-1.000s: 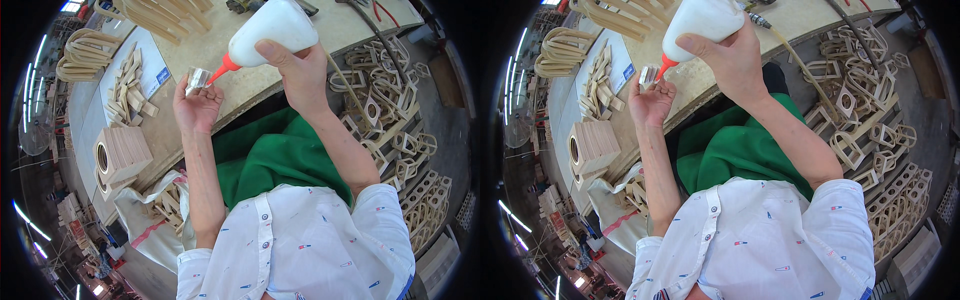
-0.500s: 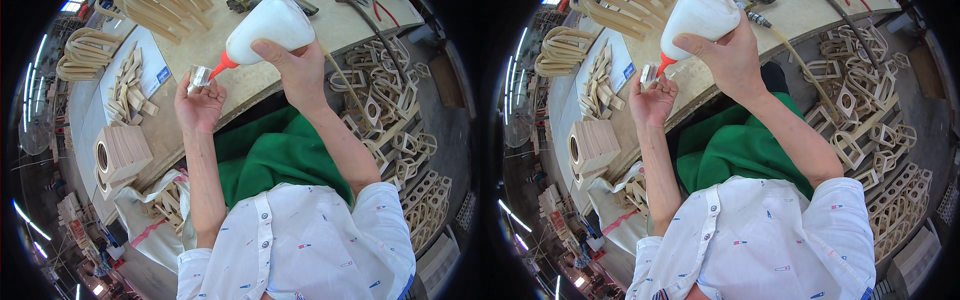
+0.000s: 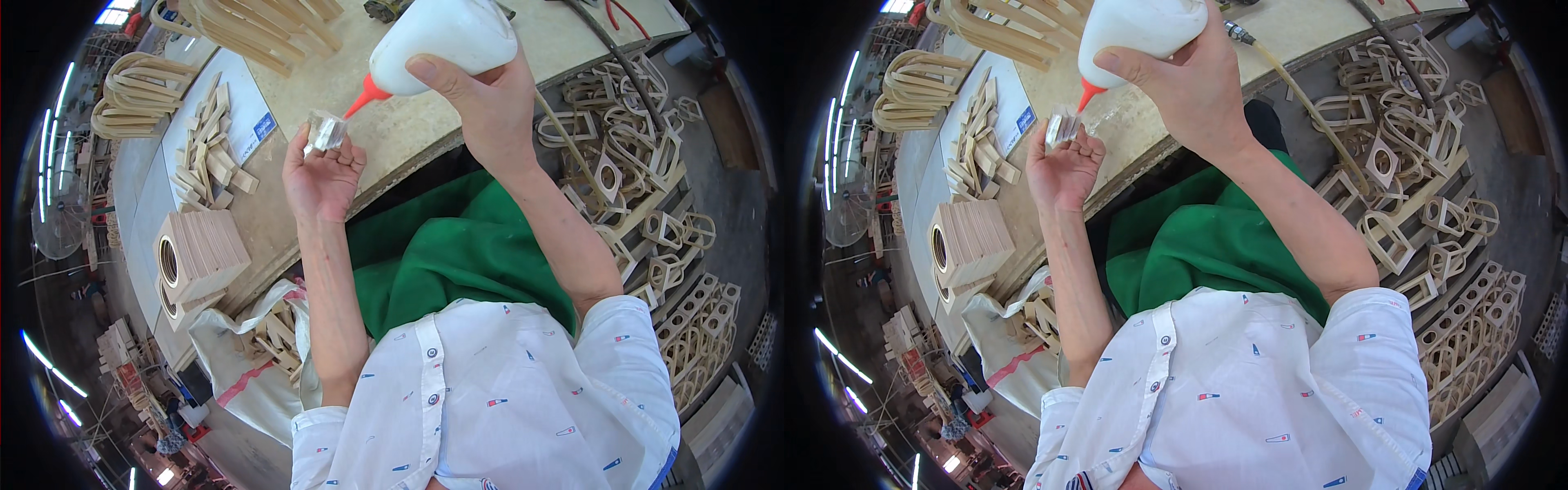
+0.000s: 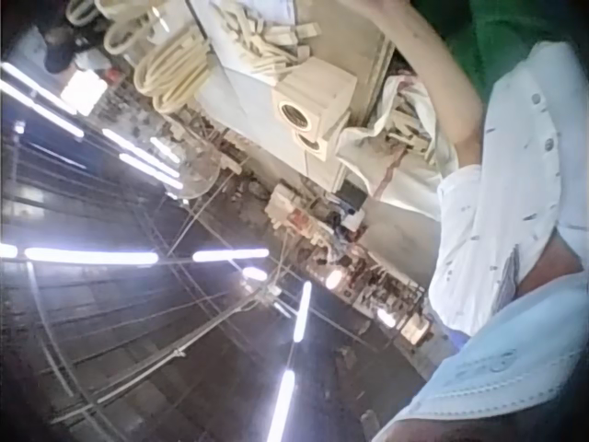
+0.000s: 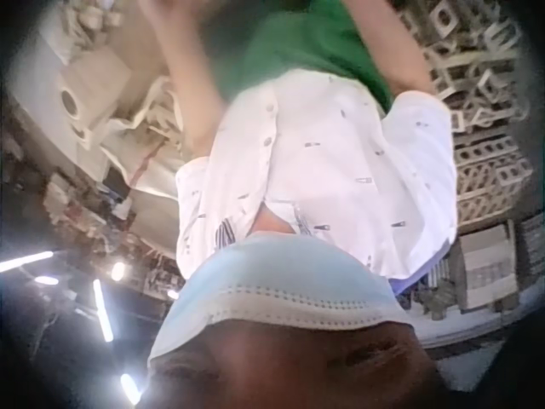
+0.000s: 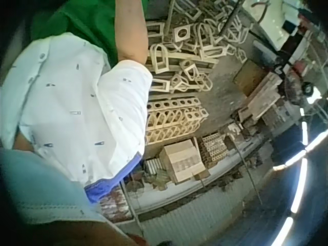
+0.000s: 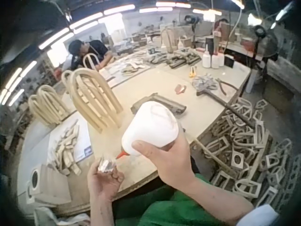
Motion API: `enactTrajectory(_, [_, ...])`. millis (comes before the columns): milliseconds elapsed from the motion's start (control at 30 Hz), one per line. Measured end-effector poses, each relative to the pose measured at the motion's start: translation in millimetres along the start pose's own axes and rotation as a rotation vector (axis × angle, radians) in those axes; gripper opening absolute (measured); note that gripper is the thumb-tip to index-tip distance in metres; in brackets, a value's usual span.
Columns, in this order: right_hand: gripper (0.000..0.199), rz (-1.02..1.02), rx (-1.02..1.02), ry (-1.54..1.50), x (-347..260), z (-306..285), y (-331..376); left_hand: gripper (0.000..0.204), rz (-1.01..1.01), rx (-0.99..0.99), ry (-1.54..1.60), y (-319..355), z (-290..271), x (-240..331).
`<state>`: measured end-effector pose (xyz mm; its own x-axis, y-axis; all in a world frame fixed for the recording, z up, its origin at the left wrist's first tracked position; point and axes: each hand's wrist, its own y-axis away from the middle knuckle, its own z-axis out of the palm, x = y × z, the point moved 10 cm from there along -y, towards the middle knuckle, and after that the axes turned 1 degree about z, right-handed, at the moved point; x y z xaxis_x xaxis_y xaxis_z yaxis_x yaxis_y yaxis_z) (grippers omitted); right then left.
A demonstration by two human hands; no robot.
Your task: The person assembles small wooden frames by applying glue to joints and securing them with a pneumatic nail gun. They repeatedly pick up wooden pieces, align them, apply adhesive, and fasten the joints, building up a structured frame.
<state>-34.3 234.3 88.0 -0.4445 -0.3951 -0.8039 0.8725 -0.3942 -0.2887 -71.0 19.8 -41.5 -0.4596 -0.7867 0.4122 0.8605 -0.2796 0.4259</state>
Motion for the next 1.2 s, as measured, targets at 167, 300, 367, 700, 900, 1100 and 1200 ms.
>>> enactTrajectory(167, [0.040, -0.044, -0.020, -0.023, -1, -20, -11, 0.028, 0.000, -0.100, -0.030, 4, 3, 9])
enactTrajectory(300, [0.036, 0.083, 0.032, -0.217, -6, -47, -29, 0.029, 0.087, -0.069, -0.198, 14, -24, 34])
enactTrajectory(367, [0.040, 0.164, 0.097, -0.149, -3, -82, -41, 0.031, 0.163, 0.091, -0.356, 28, -39, 52])
enactTrajectory(700, [0.048, 0.245, 0.198, -0.040, -5, -136, -45, 0.044, 0.059, 0.231, -1.093, 39, -100, 110])
enactTrajectory(900, [0.044, 0.297, 0.209, -0.083, 5, -129, -39, 0.047, 0.181, 0.350, -1.392, 45, -96, 126])
enactTrajectory(1100, [0.046, 0.352, 0.238, -0.199, 16, -125, -35, 0.050, 0.251, 0.317, -1.363, 45, -105, 131])
enactTrajectory(1200, [0.049, 0.404, 0.236, -0.184, 24, -139, -40, 0.050, 0.291, 0.368, -1.354, 55, -110, 137])
